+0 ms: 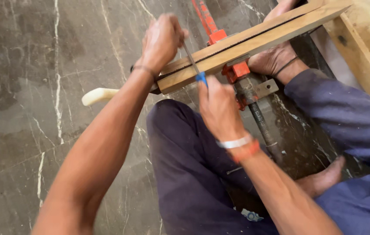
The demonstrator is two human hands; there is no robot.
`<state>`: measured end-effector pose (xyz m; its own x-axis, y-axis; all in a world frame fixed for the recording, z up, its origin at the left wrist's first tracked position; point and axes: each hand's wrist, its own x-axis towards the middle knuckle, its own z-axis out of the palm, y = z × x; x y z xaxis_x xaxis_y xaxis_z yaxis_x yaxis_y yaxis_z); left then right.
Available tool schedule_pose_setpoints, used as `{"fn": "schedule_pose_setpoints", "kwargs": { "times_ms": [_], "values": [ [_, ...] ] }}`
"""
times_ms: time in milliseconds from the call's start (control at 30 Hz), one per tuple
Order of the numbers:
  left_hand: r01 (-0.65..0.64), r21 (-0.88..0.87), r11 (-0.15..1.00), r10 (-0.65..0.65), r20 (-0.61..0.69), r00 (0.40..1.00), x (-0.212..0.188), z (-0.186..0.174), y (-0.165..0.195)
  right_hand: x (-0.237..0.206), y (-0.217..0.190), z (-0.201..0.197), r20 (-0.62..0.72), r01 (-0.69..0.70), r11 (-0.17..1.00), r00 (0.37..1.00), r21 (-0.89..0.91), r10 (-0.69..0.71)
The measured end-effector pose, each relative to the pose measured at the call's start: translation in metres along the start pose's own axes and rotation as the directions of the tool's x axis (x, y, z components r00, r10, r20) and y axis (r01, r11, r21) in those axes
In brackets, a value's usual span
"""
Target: The person sits on the floor with a wooden frame bar held in a red F-clamp and files the wood edge using a blue-handled file, making repeated filing strokes while steadying the frame with the other hand.
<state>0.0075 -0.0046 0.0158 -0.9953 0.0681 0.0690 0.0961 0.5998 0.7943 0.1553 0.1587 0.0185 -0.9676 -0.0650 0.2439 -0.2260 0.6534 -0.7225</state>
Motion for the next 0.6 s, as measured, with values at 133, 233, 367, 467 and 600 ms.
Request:
{"fn": "schedule_pose_setpoints", "kwargs": {
  "times_ms": [133,233,367,467,600],
  "values": [
    [-0.160,0.196,0.968,0.169,-0.030,0.985,-0.034,0.023,-0.012,-0.042,-0.005,-0.021,0.036,-0.085,0.996,0.996,-0.003,0.085],
    [-0.295,0.271,0.916,0.336,-0.118,0.934,-0.024,0.022,-0.017,-0.025,-0.005,-0.014,-0.022,0.023,0.998,0.999,-0.056,-0.025],
    [-0.077,0.193,0.978,0.093,-0.072,0.993,0.012,-0.001,-0.004,0.013,-0.007,0.002,-0.020,0.006,1.000,1.000,0.030,-0.006],
    [-0.067,0.084,0.994,0.067,0.008,0.998,-0.002,-0.002,0.004,0.002,-0.010,-0.008,-0.013,0.014,0.999,1.000,-0.037,-0.015],
    [-0.244,0.206,0.948,0.256,-0.033,0.966,-0.042,0.014,0.002,-0.036,-0.013,-0.027,0.027,-0.083,0.996,0.996,-0.015,0.083]
  ]
}}
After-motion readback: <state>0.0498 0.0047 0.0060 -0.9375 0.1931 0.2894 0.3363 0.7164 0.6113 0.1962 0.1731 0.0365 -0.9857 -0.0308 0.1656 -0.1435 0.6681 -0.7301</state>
